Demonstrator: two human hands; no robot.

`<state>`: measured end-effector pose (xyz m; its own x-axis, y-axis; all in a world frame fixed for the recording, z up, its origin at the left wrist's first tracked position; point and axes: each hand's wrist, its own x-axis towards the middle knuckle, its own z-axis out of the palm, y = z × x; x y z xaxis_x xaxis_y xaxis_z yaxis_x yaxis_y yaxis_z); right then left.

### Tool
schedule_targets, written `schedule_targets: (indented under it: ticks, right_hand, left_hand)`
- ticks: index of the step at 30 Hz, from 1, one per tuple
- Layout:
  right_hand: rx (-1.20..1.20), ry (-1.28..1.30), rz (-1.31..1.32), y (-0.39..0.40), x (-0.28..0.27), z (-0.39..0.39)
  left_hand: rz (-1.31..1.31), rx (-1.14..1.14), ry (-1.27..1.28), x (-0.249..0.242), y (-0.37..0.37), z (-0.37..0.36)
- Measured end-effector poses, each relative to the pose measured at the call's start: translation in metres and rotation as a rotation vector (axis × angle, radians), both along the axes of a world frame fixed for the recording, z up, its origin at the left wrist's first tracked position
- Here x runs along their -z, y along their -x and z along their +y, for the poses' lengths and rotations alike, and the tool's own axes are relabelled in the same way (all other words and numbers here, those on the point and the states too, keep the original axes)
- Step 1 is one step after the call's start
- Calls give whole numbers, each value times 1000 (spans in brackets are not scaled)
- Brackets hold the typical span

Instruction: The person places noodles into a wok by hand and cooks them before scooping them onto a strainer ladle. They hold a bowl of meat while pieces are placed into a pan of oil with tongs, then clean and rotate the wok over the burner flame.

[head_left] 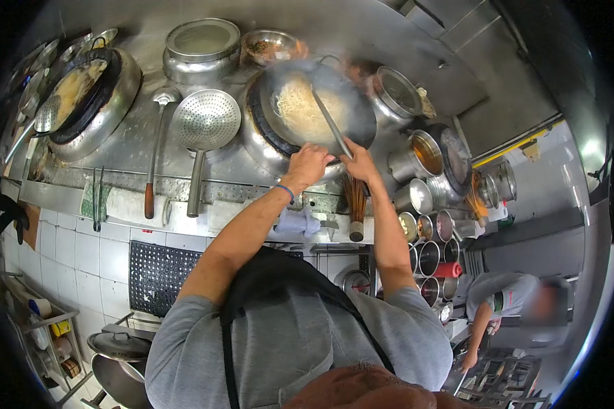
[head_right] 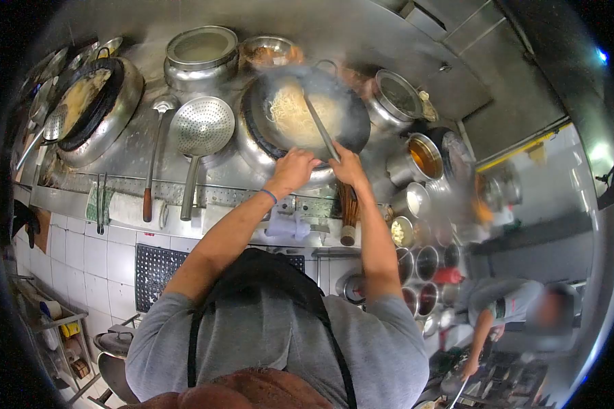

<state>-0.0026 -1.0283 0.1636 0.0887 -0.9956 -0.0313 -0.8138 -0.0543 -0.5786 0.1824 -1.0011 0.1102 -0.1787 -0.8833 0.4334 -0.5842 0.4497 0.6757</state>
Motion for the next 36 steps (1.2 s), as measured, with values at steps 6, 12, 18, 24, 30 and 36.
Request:
schedule_targets:
  ticks: [6,12,18,24,30,36]
  right_hand:
    - [-101,244,298,64,-20,50]
    - [110,105,451,96,-128,156]
    - [151,145,609,120,-138,217]
    - [216,25,411,91,-43,146]
    - [366,-82,-365,64,32,64]
    - [291,379,-93,39,89,1]
  left_hand:
    - [-21,12,-15,-2,-1,0]
    - [-21,-14,7,4,3,-2]
    - [-65,-19,7,2,14,-2]
    - [-83,-20,59,9,22,-5]
    - [-32,13,11,1,16,0]
    - [138,-15,202,2,1,44]
